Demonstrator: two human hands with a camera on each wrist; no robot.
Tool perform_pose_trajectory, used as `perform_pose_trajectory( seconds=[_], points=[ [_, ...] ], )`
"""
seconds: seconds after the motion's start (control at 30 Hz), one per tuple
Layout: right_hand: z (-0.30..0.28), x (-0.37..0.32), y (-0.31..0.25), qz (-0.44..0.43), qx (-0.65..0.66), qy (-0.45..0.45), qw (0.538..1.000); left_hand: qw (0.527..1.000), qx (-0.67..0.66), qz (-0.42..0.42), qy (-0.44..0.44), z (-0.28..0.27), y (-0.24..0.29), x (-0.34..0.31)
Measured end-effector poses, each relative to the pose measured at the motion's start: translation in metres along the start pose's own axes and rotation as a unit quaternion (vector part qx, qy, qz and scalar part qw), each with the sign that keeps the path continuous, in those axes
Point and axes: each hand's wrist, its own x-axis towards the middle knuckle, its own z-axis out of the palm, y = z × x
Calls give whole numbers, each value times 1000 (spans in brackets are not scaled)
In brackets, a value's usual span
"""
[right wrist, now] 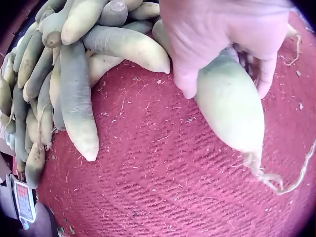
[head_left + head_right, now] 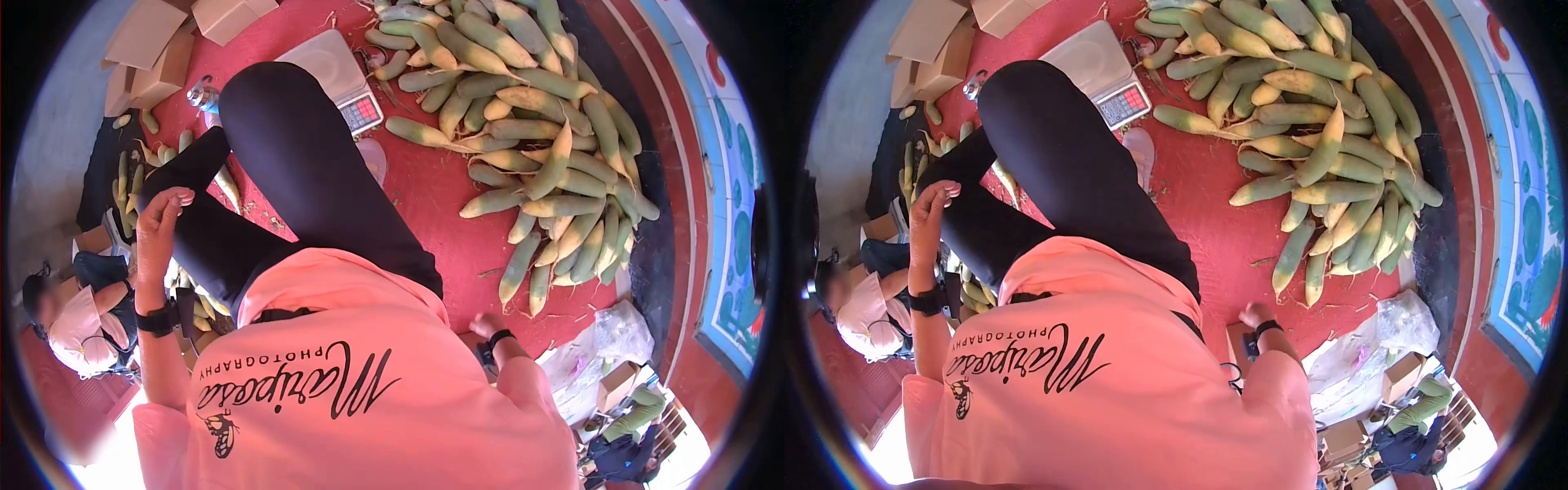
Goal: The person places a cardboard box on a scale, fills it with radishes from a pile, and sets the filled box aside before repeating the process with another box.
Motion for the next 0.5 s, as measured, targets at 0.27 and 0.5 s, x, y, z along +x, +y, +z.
perform_pose_trajectory(
  seconds=[0.27, 0.5],
  points=[
    [-76, 77, 41, 191, 354, 389, 829, 998, 47, 19, 49, -6, 23, 0],
    [-94, 89, 1, 257, 369, 262, 854, 995, 35, -10, 92, -28, 10, -18]
  ],
)
